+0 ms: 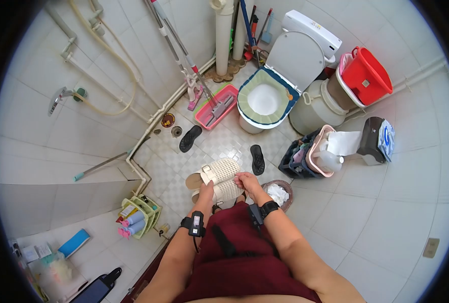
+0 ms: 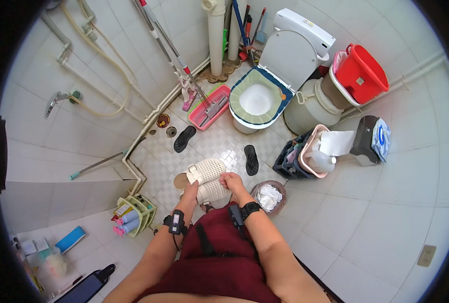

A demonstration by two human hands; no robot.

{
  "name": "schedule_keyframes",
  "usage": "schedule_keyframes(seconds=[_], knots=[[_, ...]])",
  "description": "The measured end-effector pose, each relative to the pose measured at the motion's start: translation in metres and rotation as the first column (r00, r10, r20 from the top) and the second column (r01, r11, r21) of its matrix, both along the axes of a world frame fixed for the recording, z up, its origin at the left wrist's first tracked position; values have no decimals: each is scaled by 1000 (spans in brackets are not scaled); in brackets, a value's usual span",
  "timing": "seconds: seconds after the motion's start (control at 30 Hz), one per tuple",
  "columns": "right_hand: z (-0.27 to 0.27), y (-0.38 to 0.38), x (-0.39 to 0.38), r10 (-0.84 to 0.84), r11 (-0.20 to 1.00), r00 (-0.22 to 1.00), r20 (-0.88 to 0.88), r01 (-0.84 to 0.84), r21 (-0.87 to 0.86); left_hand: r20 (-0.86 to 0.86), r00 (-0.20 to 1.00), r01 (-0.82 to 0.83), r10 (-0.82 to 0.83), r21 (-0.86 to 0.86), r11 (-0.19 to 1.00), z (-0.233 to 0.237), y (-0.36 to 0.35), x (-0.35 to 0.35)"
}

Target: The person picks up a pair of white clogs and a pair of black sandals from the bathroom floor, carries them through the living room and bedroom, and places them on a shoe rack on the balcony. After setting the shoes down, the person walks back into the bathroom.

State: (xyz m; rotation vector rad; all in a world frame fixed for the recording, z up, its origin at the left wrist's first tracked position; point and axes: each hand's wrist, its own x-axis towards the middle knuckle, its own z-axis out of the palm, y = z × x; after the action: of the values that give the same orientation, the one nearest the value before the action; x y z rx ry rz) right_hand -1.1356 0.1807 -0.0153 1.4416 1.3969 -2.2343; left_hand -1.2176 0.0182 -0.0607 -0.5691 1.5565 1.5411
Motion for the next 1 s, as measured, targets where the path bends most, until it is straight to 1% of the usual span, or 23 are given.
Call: schedule_keyframes(seconds=[0.03,0.13,0.23,0.33,0.43,0.53,0.63,0.67,0.73,0.83,1.0], knots=[[2,5,-4,-3,1000,1000,9,3,-14,-5,1000,-10,10,-3,1000,-3,3,-2],[11,13,-24,104,995,995,3,-104,-7,-7,993,-116,118,118,986,-6,9,-7],[12,15,-43,140,990,989,-40,-140,-1,-5,996,-91,92,83,992,1,12,-19],[0,12,-61,190,982,981,-33,-190,14,9,996,-91,90,82,992,12,15,-29],[-2,4,-81,188,982,982,5,-188,1,31,994,-102,100,70,992,-3,13,-45],[-9,-5,-94,192,981,980,-49,-189,49,117,983,-151,139,100,983,-12,9,-59],[-10,-16,-108,179,982,984,-12,-178,57,1,998,-62,62,70,996,-27,3,-73],[-10,-20,-111,177,983,984,-19,-176,57,2,998,-57,57,88,995,-33,-1,-76],[-7,-25,-117,184,982,983,-30,-182,58,7,998,-57,56,123,991,-29,-2,-82],[-1,-38,-129,199,978,980,2,-198,67,43,996,-86,81,117,989,-21,-8,-93],[3,-49,-151,315,945,949,-19,-312,102,86,977,-211,197,225,951,-12,-19,-101]])
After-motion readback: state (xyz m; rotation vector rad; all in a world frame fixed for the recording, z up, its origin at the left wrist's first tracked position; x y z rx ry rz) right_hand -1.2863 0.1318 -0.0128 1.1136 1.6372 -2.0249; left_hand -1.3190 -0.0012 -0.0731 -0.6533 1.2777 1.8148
